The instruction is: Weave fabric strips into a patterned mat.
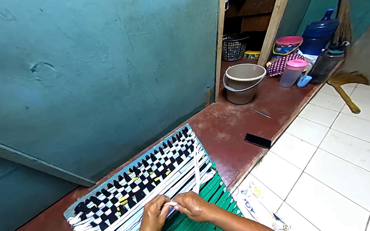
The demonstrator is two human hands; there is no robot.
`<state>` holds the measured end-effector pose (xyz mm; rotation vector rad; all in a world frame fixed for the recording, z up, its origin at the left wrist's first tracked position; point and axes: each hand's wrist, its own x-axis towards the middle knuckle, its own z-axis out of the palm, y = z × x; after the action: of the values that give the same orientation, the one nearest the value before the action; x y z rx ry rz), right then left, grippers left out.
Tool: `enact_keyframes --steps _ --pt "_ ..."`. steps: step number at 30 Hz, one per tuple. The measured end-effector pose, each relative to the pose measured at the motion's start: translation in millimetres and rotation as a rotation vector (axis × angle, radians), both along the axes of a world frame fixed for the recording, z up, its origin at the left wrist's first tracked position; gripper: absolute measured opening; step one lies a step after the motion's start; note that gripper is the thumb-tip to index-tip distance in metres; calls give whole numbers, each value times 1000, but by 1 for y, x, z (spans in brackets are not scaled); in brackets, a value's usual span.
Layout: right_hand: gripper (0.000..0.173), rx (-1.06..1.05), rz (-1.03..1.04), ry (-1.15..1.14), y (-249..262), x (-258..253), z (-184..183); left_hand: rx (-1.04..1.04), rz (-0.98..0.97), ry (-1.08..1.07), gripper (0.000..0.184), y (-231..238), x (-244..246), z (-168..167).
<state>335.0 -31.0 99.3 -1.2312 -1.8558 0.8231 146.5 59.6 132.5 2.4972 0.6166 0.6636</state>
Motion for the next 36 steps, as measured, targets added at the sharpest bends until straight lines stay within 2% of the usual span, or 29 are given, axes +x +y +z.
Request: enact_keyframes --steps 4,9,12,15,18,20,21,27,36 --pt "27 -9 -217 29 0 28 -19 -60 62 -46 18 8 37 -30" --pt "26 157 -478 15 8 65 -43 126 196 -50 28 15 72 -50" --pt "26 215 -558 -51 21 84 -43 153 242 42 36 18 89 -55" --pt "29 145 -510 -138 38 100 -39 170 313 222 41 18 105 -60" --pt "33 -35 -406 -256 51 105 -35 192 363 381 37 16 115 -64" --pt "34 -83 -382 -307 54 102 -37 152 357 499 34 14 118 -65" --pt "33 -80 -393 -306 55 101 -39 134 344 505 33 14 117 -67" --pt "32 -60 -411 -296 56 96 -45 201 350 183 34 14 103 -82" --pt "26 143 -482 -248 60 85 -57 190 456 293 47 11 102 -69"
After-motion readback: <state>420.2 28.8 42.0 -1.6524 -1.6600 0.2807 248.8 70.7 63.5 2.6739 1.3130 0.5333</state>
